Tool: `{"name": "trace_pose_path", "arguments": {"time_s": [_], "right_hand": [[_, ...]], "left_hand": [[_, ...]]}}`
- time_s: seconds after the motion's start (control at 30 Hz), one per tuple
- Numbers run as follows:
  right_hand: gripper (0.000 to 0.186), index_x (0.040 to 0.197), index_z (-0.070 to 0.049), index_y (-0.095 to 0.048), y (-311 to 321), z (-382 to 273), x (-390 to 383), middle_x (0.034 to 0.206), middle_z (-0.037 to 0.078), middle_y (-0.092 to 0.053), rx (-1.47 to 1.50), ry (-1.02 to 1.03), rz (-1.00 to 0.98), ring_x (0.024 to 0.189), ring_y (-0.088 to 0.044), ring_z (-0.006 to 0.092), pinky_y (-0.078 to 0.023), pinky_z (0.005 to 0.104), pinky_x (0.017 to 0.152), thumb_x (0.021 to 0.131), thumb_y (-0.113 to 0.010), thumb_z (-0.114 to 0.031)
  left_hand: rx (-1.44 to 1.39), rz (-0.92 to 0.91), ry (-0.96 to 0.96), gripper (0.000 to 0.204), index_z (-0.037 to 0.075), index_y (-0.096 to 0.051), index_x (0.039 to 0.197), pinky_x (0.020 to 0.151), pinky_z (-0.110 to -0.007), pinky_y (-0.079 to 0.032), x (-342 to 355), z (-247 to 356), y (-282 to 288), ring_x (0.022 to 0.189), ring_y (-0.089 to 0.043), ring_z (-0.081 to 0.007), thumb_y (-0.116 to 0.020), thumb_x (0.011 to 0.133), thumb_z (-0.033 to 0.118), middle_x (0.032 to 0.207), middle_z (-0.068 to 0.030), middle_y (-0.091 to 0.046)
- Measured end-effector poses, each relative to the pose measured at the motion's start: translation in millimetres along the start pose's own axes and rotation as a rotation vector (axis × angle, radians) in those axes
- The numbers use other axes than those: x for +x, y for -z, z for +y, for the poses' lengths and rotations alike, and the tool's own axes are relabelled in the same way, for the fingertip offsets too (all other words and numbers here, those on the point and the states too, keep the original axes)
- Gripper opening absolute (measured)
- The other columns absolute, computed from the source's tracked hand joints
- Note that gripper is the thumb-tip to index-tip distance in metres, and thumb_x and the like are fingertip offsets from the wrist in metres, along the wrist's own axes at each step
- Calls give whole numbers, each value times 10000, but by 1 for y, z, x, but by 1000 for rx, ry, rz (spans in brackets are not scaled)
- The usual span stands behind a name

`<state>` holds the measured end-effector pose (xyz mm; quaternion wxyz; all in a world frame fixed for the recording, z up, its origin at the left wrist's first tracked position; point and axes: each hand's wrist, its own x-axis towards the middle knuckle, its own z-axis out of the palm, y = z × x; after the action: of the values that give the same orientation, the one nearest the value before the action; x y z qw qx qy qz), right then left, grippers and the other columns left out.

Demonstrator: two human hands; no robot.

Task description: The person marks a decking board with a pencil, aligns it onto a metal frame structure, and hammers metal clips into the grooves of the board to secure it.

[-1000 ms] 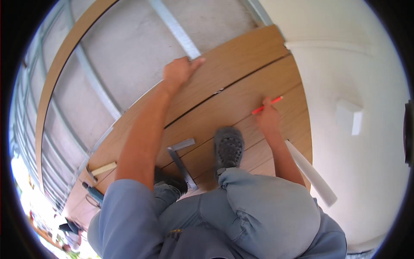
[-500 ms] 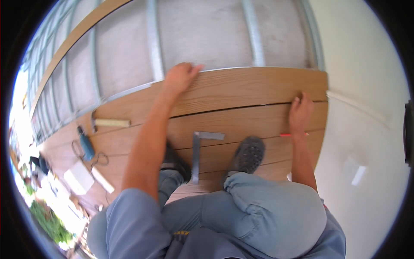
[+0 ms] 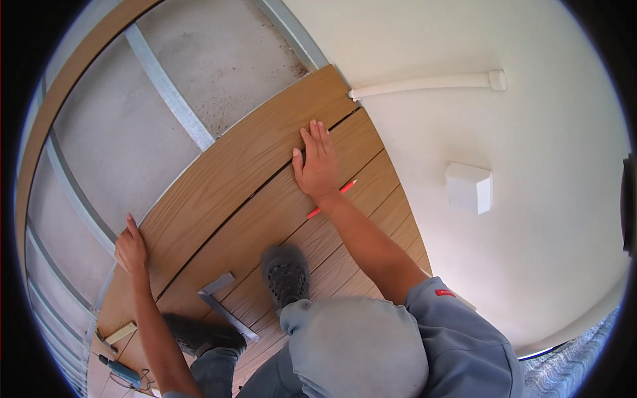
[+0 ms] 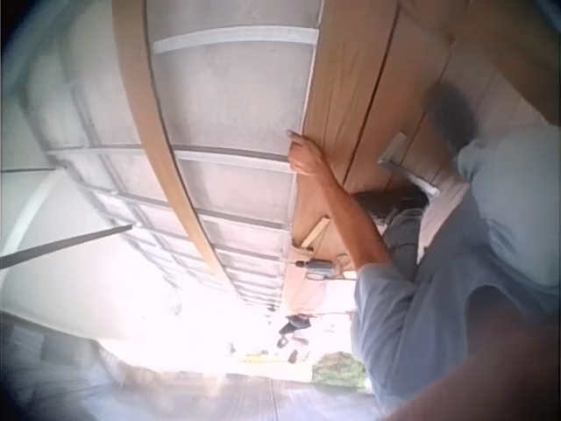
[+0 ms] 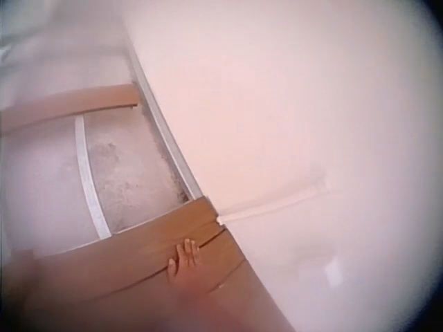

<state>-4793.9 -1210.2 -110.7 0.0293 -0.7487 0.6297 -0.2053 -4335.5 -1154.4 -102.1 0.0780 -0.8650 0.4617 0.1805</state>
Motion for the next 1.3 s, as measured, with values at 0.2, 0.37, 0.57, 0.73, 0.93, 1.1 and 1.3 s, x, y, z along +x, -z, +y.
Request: {"name": "trace_pose_path", "arguments": {"time_s": [0.2, 0.37, 0.57, 0.73, 0.93, 1.1, 1.3], "right_hand": [[464, 1282, 61, -519, -3, -1, 0, 1447, 250, -475, 67, -67, 6, 1382, -409, 419, -321, 528, 1161, 906, -644, -182], [504, 1316, 63, -482, -4, -4, -1, 1485, 253, -430, 63, -97, -51, 1403, -376, 432, -277, 527, 1182, 909, -645, -186], [474, 1323, 69, -489, -3, 7, -2, 1489, 259, -427, 72, -88, -30, 1413, -362, 438, -260, 524, 1186, 941, -601, -188], [454, 1313, 71, -509, -8, -1, -1, 1478, 254, -442, 85, -79, 7, 1411, -364, 436, -260, 520, 1185, 949, -587, -189], [456, 1337, 64, -504, -6, -5, -1, 1466, 273, -452, 49, -69, -41, 1412, -375, 417, -256, 516, 1194, 969, -539, -203], [430, 1346, 68, -497, 0, -14, -3, 1473, 263, -450, 15, -24, -60, 1402, -381, 427, -280, 510, 1183, 1004, -484, -193], [430, 1360, 66, -496, 5, -15, -4, 1481, 249, -451, 1, 36, -60, 1418, -364, 406, -293, 484, 1172, 1030, -445, -205]], "left_hand": [[77, -23, 24, 799, -45, -745, 909, 818, -552, -494, 0, -11, -6, 893, -650, -483, -254, 1042, 571, 910, -295, -685], [79, -4, 22, 791, -51, -741, 901, 793, -552, -499, -6, -6, -5, 881, -652, -485, -254, 1048, 555, 898, -296, -687], [107, 9, -7, 782, -13, -753, 887, 796, -522, -519, -3, 9, -3, 862, -667, -462, -231, 1054, 545, 896, -267, -701], [134, -6, -24, 787, -25, -754, 888, 810, -511, -524, 2, 1, 0, 881, -680, -444, -224, 1058, 532, 905, -261, -707], [123, -80, -43, 716, 39, -760, 893, 874, -497, -519, -3, 3, 7, 950, -675, -431, -244, 1058, 507, 957, -244, -711], [-23, -314, -286, 649, 34, -652, 964, 887, -529, -479, 17, -15, 56, 996, -627, -444, -307, 1032, 579, 989, -257, -683], [276, -53, -450, 479, 21, -622, 982, 816, -492, -507, 35, -133, 216, 874, -647, -420, -481, 1009, 479, 885, -206, -691]]}}
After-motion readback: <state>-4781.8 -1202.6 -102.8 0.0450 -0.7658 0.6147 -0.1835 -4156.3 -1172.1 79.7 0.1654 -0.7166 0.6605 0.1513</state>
